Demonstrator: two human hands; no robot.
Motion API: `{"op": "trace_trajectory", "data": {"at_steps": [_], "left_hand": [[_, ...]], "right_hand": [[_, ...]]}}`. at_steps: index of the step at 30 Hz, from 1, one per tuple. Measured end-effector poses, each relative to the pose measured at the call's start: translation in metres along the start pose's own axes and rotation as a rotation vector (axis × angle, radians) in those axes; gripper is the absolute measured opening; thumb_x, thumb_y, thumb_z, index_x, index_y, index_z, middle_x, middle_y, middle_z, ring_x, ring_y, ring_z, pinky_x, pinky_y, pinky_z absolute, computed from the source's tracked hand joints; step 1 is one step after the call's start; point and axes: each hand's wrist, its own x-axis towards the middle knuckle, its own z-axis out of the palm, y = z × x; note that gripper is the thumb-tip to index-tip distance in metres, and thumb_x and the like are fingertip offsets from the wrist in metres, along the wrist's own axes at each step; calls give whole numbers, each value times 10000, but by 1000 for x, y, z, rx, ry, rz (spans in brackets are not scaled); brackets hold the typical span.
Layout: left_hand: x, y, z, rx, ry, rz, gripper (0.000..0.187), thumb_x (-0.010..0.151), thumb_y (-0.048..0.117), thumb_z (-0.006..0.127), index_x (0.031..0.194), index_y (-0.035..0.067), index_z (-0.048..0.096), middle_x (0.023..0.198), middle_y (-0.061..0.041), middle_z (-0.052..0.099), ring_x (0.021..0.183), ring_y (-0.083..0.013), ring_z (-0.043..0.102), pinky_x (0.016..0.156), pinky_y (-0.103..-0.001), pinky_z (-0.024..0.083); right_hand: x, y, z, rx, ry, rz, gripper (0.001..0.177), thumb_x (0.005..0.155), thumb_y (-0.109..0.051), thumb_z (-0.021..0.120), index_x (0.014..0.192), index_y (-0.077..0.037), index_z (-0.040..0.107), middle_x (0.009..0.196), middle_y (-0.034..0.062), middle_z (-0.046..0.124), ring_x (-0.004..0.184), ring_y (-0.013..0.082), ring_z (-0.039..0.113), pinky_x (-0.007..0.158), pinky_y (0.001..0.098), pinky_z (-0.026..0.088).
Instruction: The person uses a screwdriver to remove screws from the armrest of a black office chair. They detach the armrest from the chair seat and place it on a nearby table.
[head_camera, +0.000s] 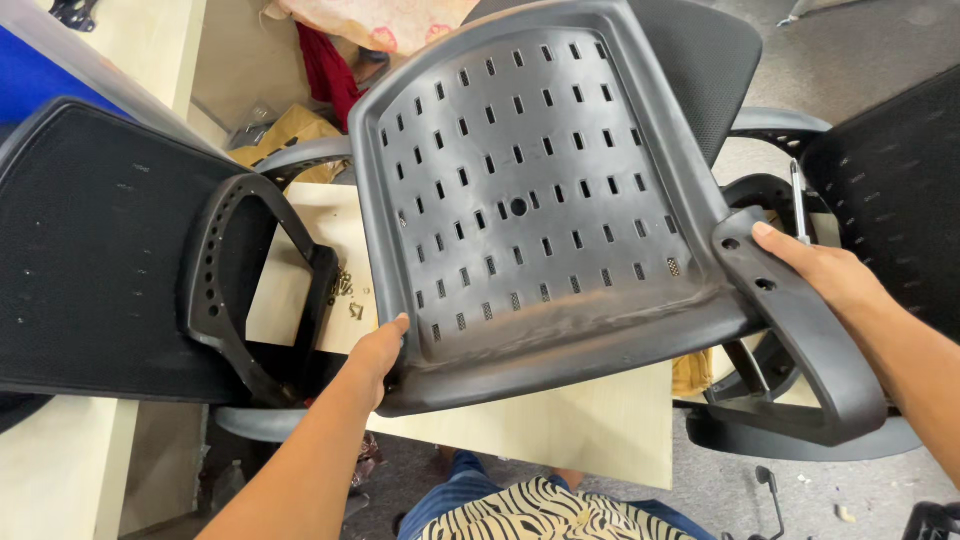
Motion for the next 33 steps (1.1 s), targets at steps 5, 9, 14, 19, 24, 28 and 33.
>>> {"op": "trace_trajectory", "data": {"at_steps": [5,9,14,19,24,28,33], "left_hand": [[1,3,0,5,-9,44,825,918,517,613,1536,4,423,1616,-162,409,1508,-281,352,1226,-412,244],[-21,14,4,267,166,25,866,880,509,718,1490,-51,463,1526,-239,513,1413,-357,495,1155,-437,395],[-40,26,10,333,269,90,861,855,408,814,1451,-62,407,1445,-277,519,1335,-393,522,1079,-472,443],[-37,25,0,295,225,128,650,812,351,823,1276,-64,638,1259,-222,689,1135,-344,661,966,-501,503],[-36,32,-3,251,220,187,568,773,294,865,1132,-120,714,1080,-225,757,917,-308,727,808,-437,564],[-38,59,-2,362,283,216,600,756,294,904,1143,-118,703,1066,-223,748,893,-291,722,798,-408,553],[-20,116,6,398,249,291,545,735,295,906,1039,-129,749,980,-206,758,821,-295,712,754,-447,553]], "right_hand": [[-23,-10,-1,69,-96,68,651,875,-642,662,1047,-21,760,906,123,709,697,206,605,613,340,457],[-32,-11,-4,78,-113,81,649,888,-644,640,1042,-25,755,906,112,703,707,185,620,617,331,469],[-38,-5,-8,144,-152,33,583,892,-571,657,1057,-20,753,898,120,711,691,189,630,605,324,488],[-43,-2,-10,245,-185,-19,530,897,-493,692,1051,12,731,869,114,712,631,172,626,549,312,498],[-51,-4,-13,219,-143,-5,506,896,-496,677,1026,-10,732,832,90,713,610,157,633,541,297,506],[-55,-8,-23,104,-32,65,531,910,-530,653,1007,-16,745,762,93,670,551,169,591,501,304,468],[-51,-16,-27,126,23,131,550,945,-535,649,980,11,711,707,100,609,497,180,552,462,316,450]]}}
